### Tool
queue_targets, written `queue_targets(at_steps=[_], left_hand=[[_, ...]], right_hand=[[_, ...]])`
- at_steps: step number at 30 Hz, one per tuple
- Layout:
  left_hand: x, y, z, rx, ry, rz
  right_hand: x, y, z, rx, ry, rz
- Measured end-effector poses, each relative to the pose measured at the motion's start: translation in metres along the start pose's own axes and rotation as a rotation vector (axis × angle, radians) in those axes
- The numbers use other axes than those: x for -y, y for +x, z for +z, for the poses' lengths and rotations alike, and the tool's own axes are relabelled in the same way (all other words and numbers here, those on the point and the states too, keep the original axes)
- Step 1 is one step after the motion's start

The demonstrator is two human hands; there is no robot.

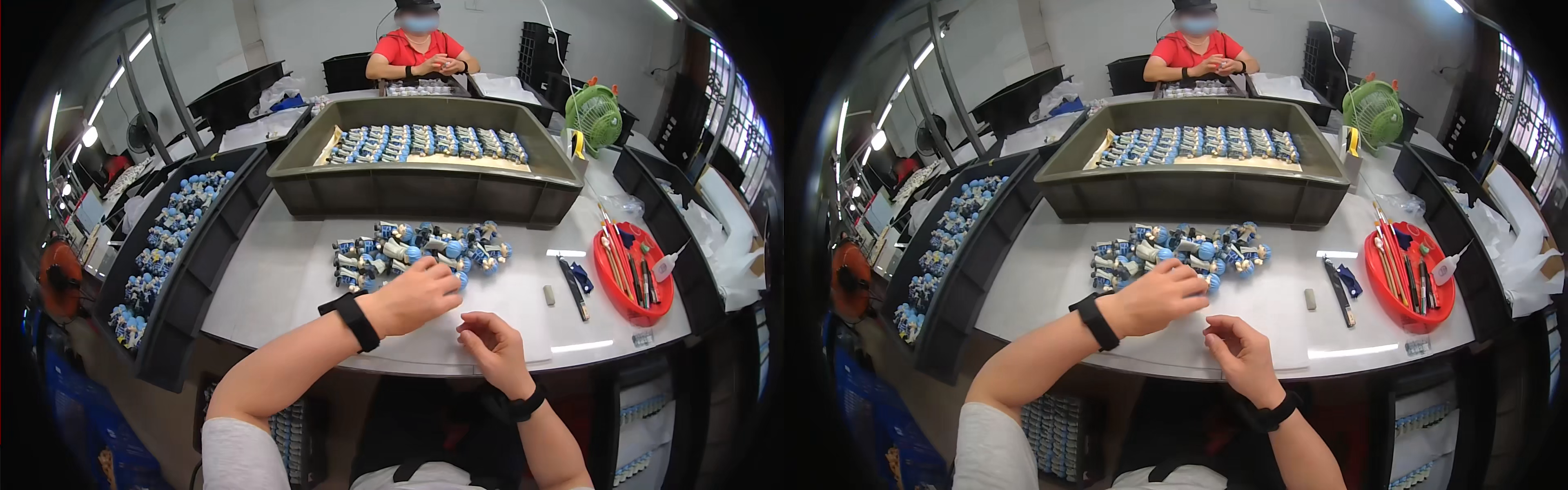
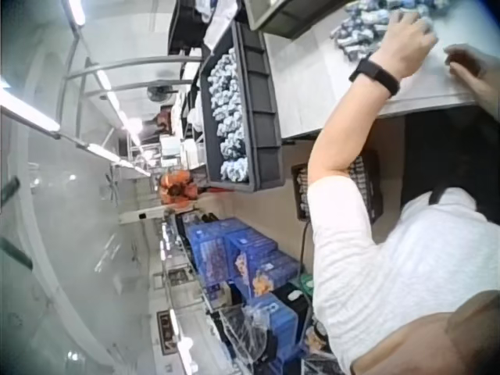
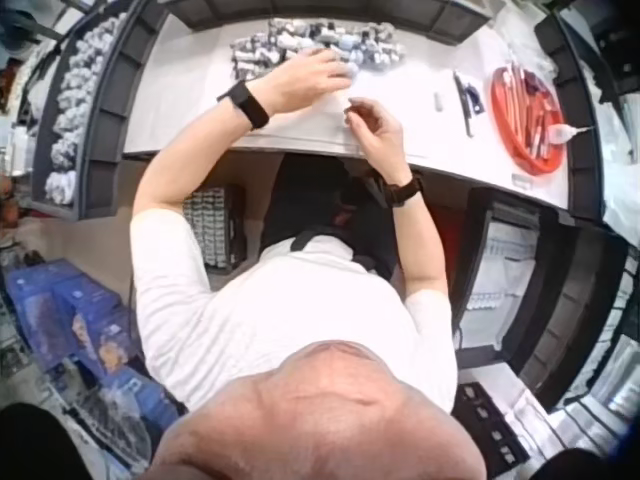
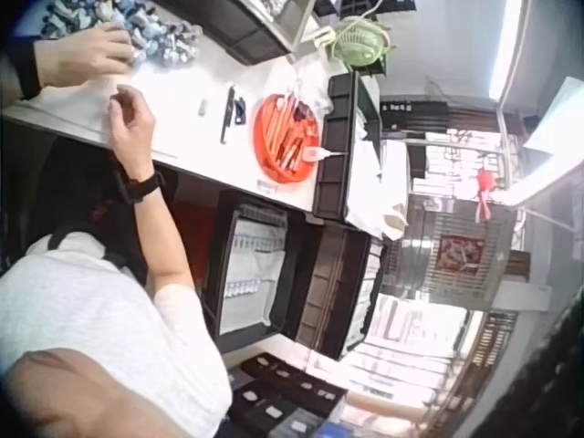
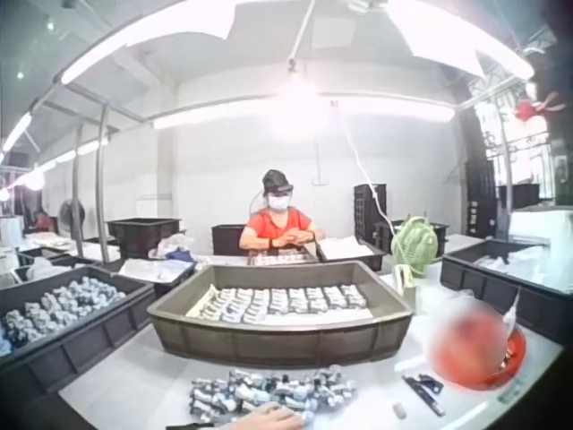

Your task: The person picks small blue and white figurines from a tray, attaches a small red cap to each, and places the finished units into a black bin. The person repeats this process for multiple figurines and then covers the bin with a white sheet.

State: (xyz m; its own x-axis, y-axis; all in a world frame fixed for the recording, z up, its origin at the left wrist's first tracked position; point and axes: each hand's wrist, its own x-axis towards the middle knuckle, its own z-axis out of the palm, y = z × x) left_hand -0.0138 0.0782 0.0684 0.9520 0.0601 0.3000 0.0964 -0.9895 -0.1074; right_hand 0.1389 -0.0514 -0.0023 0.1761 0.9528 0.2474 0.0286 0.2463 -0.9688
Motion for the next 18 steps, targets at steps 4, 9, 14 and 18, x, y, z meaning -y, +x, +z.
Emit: queue_targets(at_steps=[4, 9, 14, 18], left_hand=[[-0.02, -0.009, -0.02, -0.361, -0.761, -0.339], [-0.058, -0.034, 0.009, -0.658, -1.698, -0.712], [-0.077, -0.036, 0.04, -0.827, -1.931, -0.764], [-0.076, -0.03, 0.049, -0.767, -1.794, -0.882]], right_hand=[[0.003, -0.002, 0.001, -0.011, 0.016, -0.046], [0.014, -0.004, -0.003, 0.206, -0.033, -0.085], [0.008, -0.005, -0.002, 0.178, -0.087, -0.038], [0.007, -0.005, 0.0, 0.088, -0.101, -0.003]])
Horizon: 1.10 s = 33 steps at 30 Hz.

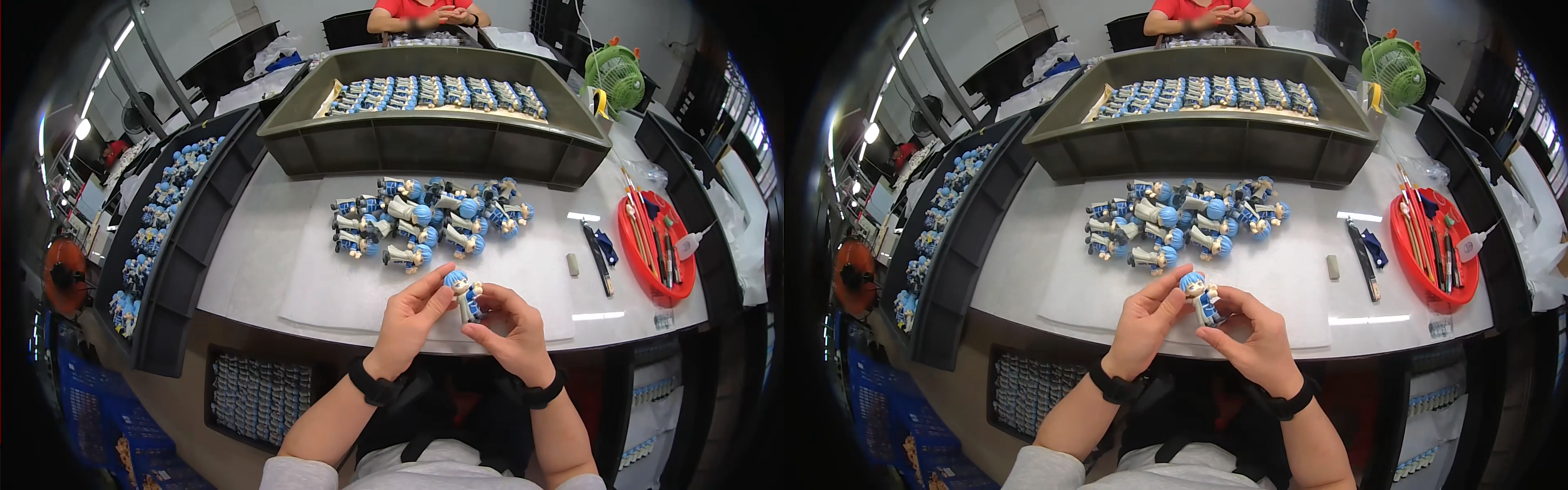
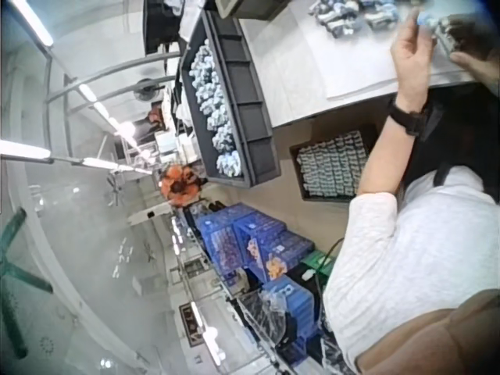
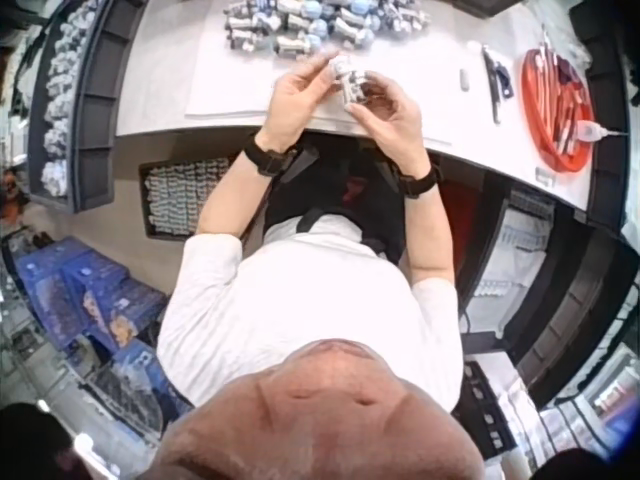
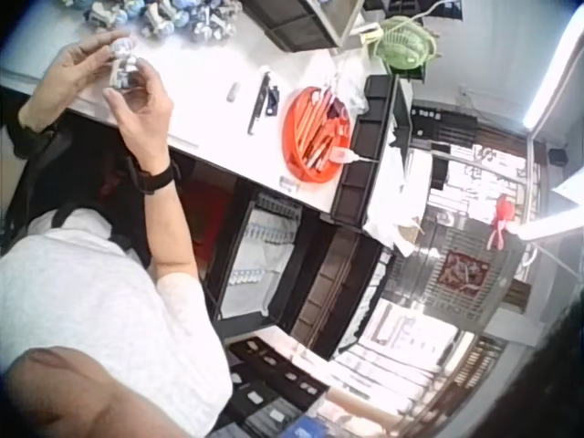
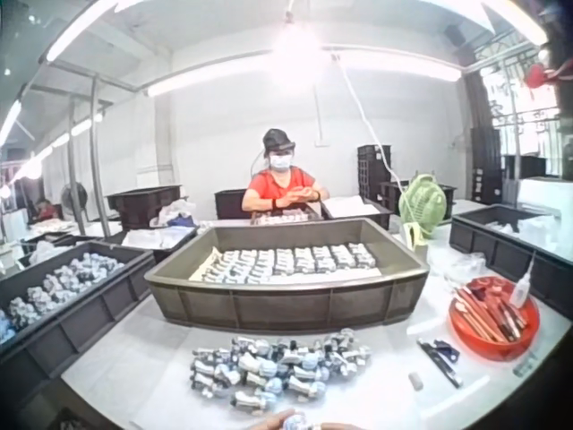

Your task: The person picks small blue and white figurines from a tray, attaches a small red cap to each, and places the finished units into a black bin. The person repeats this process for multiple figurines and then covers the bin with a white sheet.

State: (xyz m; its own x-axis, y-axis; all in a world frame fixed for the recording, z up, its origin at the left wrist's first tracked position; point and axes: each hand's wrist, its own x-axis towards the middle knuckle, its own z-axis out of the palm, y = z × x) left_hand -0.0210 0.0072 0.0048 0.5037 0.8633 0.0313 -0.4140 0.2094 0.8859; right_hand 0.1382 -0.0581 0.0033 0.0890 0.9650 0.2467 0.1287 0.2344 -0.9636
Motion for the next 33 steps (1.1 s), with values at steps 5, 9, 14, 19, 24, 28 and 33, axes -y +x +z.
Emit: queue_targets(at_steps=[5, 9, 14, 19, 24, 28, 33], left_hand=[[0.0057, 0.0, -0.0077, -0.014, -0.005, 0.006], [0.0019, -0.0016, -0.0055, -0.034, -0.17, 0.01], [0.0041, -0.0019, -0.0068, -0.02, -0.127, 0.006], [0.004, -0.0041, -0.0086, -0.022, -0.113, -0.001], [0.0044, -0.0037, -0.0091, -0.014, -0.113, -0.015], [0.0039, -0.0035, -0.0086, -0.015, -0.121, -0.03], [0.0011, -0.0031, -0.0066, -0.006, -0.119, -0.05]], right_hand=[[-0.0011, 0.0016, 0.0001, 0.014, -0.089, -0.077], [0.0024, 0.0026, 0.0012, 0.033, -0.084, -0.105], [0.0025, -0.0005, -0.0005, 0.045, -0.074, -0.019], [0.0029, 0.0002, -0.0004, 0.061, -0.065, -0.034], [0.0057, -0.0014, -0.0037, 0.069, 0.123, 0.053], [0.0054, -0.0018, -0.0039, 0.081, 0.127, 0.062], [0.0026, -0.0025, -0.0026, 0.045, 0.187, 0.047]])
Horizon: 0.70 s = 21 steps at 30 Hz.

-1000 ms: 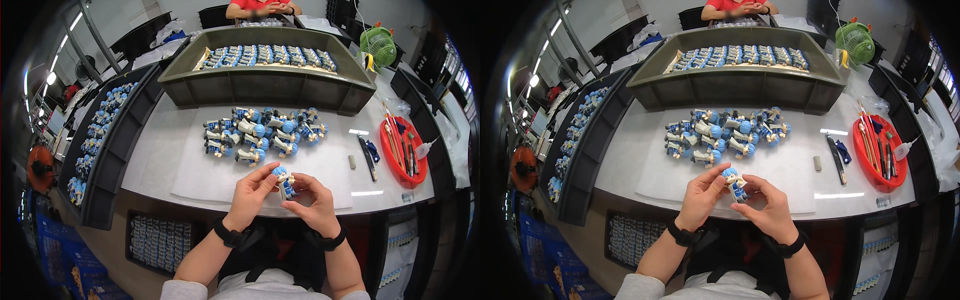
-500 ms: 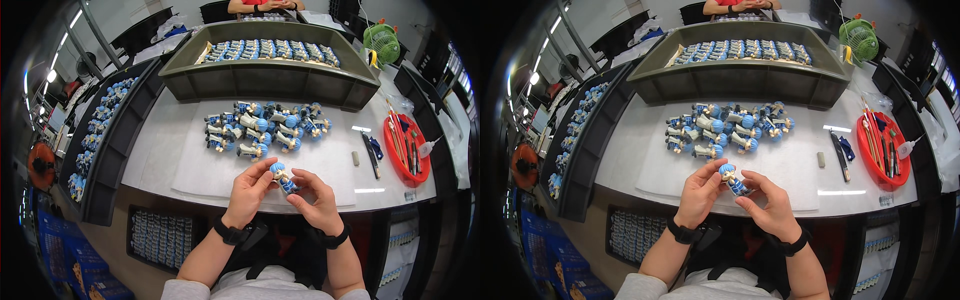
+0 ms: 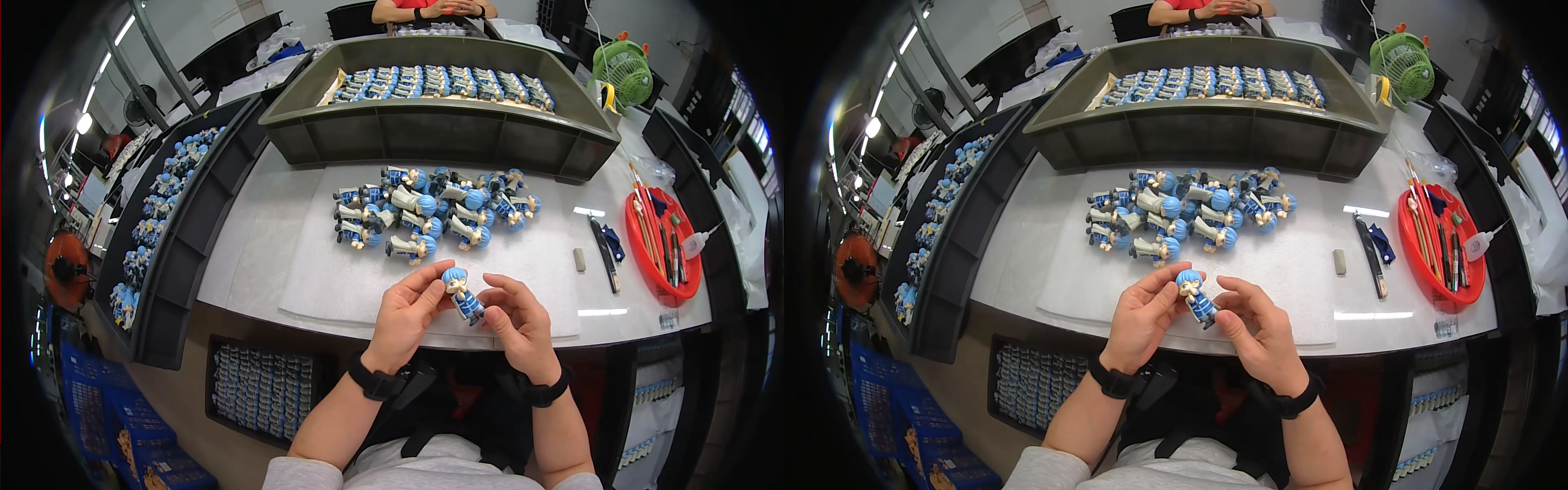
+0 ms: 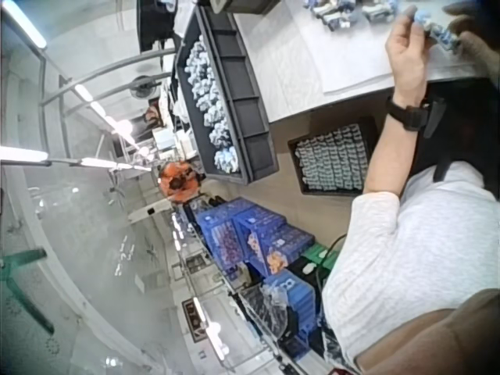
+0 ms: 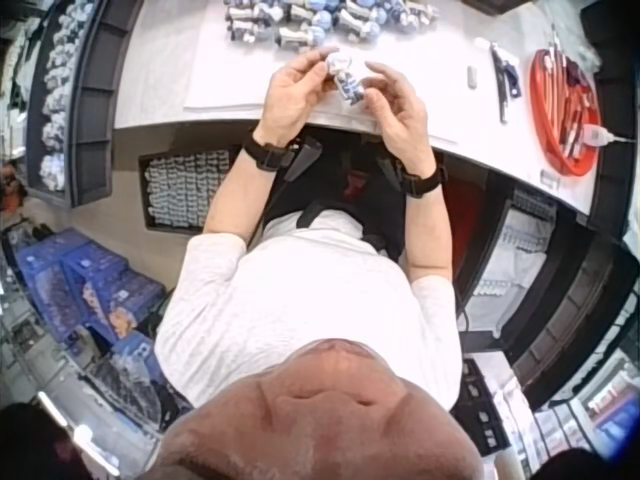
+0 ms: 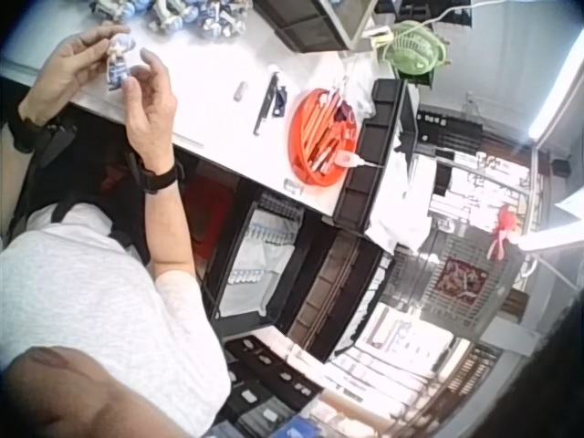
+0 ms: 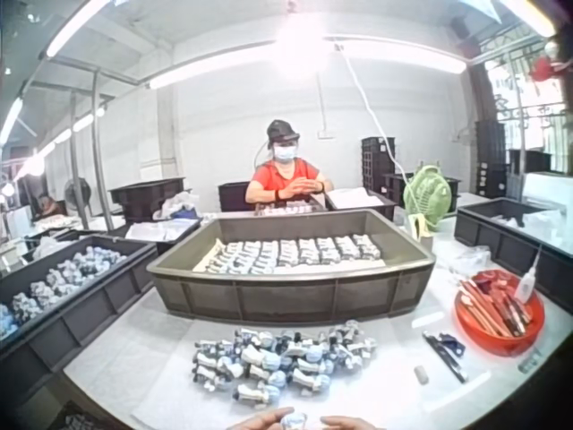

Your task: The person picks small blue and white figurines from a tray, attaches a small red cap to each, and places the finished units into a black bin. The person repeats this process for multiple figurines and then covers the bin with a white sheet.

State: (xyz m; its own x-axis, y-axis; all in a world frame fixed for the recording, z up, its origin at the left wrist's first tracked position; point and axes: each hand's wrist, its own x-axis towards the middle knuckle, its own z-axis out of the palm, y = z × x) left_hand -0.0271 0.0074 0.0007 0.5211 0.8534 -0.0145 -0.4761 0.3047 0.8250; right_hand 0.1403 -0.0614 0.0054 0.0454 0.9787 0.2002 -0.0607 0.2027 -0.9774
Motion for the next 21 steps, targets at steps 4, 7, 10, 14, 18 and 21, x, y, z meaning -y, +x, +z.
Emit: queue_targets(at_steps=[4, 7, 10, 14, 18, 21], left_hand=[[-0.0015, 0.0002, 0.0018, 0.034, -0.017, 0.023], [-0.0007, -0.0002, 0.0031, 0.009, 0.022, 0.041], [0.0024, -0.0014, 0.0008, 0.014, 0.104, 0.068], [0.0062, -0.0031, -0.006, 0.009, 0.122, 0.093], [0.0038, -0.0012, -0.0049, 0.03, 0.032, 0.1], [0.0033, -0.001, -0.0036, 0.065, 0.052, 0.125]], right_hand=[[-0.0026, 0.0003, -0.0004, -0.002, -0.019, -0.017], [-0.0024, 0.0015, 0.0004, -0.003, -0.077, -0.059], [-0.0043, 0.002, -0.0014, -0.003, -0.121, -0.08], [-0.0033, 0.0044, 0.0022, -0.024, -0.144, -0.092], [-0.0007, 0.0037, 0.0033, -0.049, -0.16, -0.004], [-0.0029, 0.0034, 0.0022, -0.063, -0.186, -0.006]])
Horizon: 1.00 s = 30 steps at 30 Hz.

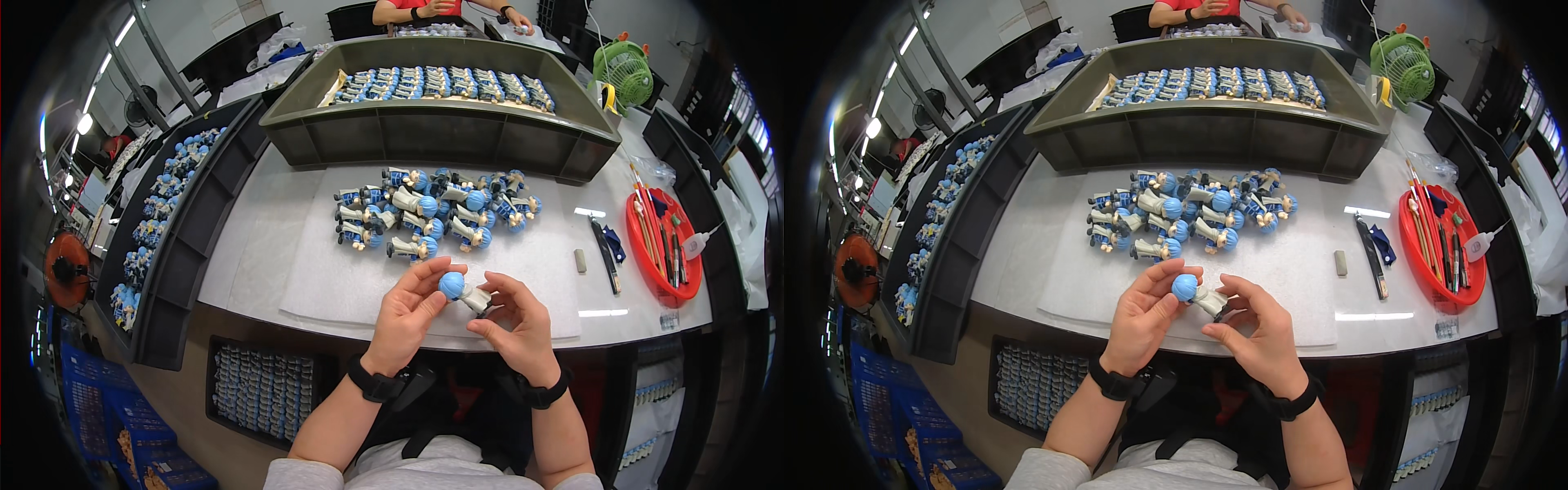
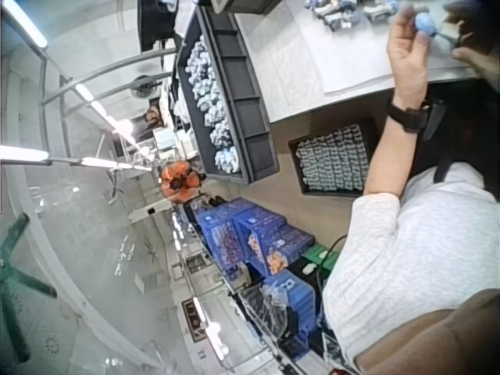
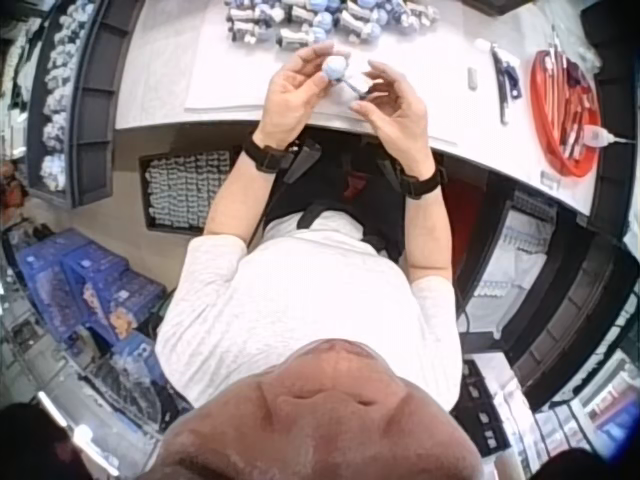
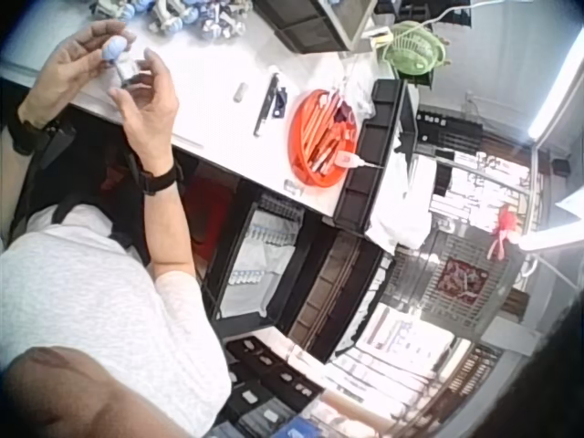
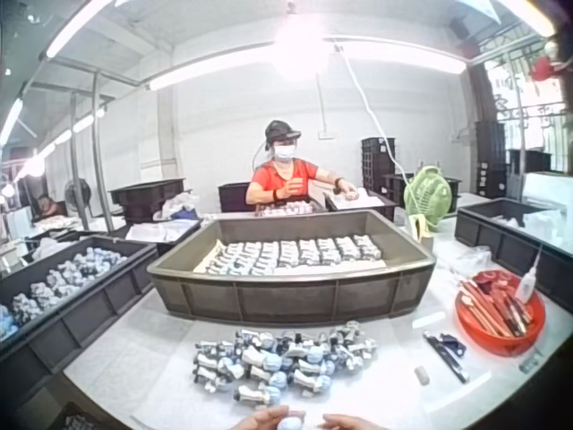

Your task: The person picks small blue and white figurines from a tray, attaches a small red cap to each, and places the finished units into a black bin. The person repeats this process for multiple figurines and then covers the bin with a white sheet.

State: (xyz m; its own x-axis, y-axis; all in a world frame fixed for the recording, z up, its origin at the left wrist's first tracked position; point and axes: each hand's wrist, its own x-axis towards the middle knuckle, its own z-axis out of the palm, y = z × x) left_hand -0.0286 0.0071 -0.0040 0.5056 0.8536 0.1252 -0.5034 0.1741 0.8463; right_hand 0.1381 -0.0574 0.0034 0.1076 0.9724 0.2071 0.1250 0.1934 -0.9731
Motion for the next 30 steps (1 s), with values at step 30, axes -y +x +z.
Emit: queue_targets(at_steps=[30], left_hand=[[0.0034, -0.0007, 0.0105, -0.152, 0.093, -0.037]], right_hand=[[-0.0013, -0.0006, -0.0015, -0.027, 0.003, -0.064]])
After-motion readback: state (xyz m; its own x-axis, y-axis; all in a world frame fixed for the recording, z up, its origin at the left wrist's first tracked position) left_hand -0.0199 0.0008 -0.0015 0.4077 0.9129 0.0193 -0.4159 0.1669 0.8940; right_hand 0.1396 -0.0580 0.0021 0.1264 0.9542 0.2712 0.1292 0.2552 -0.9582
